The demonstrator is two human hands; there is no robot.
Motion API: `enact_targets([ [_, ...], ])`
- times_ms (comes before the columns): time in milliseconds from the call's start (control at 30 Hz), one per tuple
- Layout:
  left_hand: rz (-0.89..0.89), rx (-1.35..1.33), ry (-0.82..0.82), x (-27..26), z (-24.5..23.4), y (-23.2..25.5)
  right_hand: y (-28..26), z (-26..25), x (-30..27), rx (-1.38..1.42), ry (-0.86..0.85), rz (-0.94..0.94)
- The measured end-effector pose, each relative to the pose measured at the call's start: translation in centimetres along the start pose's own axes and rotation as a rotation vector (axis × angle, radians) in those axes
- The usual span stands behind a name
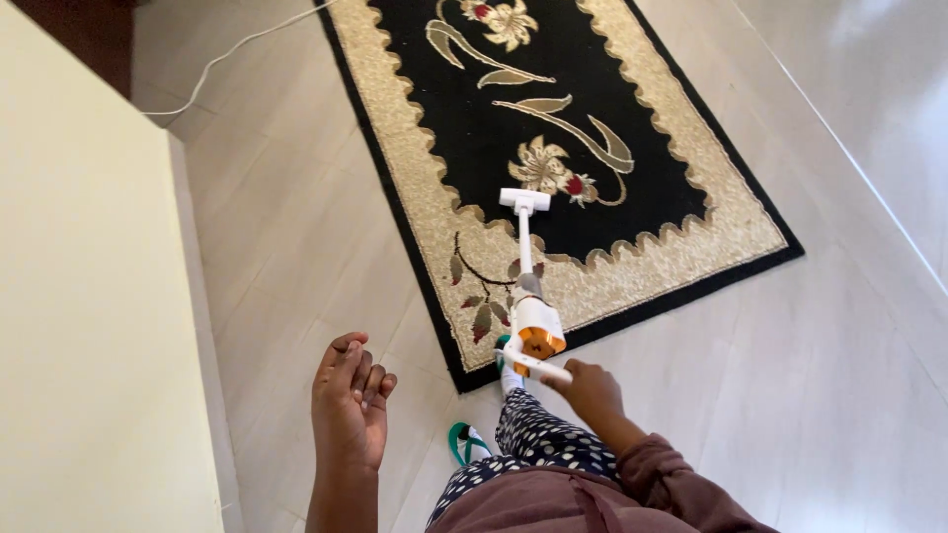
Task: The person cleans a rug by moving a handheld vacuum cleaner back and forth across the patterned surface.
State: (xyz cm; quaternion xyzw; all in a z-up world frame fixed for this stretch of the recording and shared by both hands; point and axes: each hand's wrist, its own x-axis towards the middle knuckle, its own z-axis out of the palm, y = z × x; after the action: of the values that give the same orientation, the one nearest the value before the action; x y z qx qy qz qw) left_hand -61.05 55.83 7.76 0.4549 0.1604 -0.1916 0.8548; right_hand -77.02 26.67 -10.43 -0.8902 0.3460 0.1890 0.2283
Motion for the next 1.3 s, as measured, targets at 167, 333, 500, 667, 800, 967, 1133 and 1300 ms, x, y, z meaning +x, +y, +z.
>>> enact_targets([
  [167, -0.039, 0.014, 0.008, 2.2, 2.0, -0.7, 2.5, 3.7, 3.2, -0.006, 0.009, -0.059],
  [333, 0.005, 0.053, 0.001, 5.6, 4.2, 0.2, 2.9, 2.9, 11.3, 0.015, -0.079, -0.032],
  [500, 0.039, 0.146, 0.096, 8.6, 8.1, 2.0, 3.3, -0.9, 18.8, 0.104, 0.069, -0.03],
  [667, 0.066, 0.198, 0.158, 9.3, 10.4, 2.8, 1.7, -3.9, 23.8, 0.102, 0.011, 0.006],
  [800, -0.005, 0.247, 0.366, 12.7, 8.4, 1.9, 0.4, -4.3, 31.6, 0.108, 0.091, -0.065],
  [967, 0.021, 0.24, 0.282, 12.3, 10.5, 2.6, -1.8, -8.0, 35.2, 0.167, 0.142, -0.051],
  [1133, 0.011, 0.242, 0.298, 12.7, 9.0, 2.5, -2.9, -9.6, 35.6, 0.116, 0.154, 0.024],
  [1300, 0.019, 0.15, 0.167, 13.5, 4.8, 2.8, -4.2, -8.7, 31.5, 0.115, 0.197, 0.063],
])
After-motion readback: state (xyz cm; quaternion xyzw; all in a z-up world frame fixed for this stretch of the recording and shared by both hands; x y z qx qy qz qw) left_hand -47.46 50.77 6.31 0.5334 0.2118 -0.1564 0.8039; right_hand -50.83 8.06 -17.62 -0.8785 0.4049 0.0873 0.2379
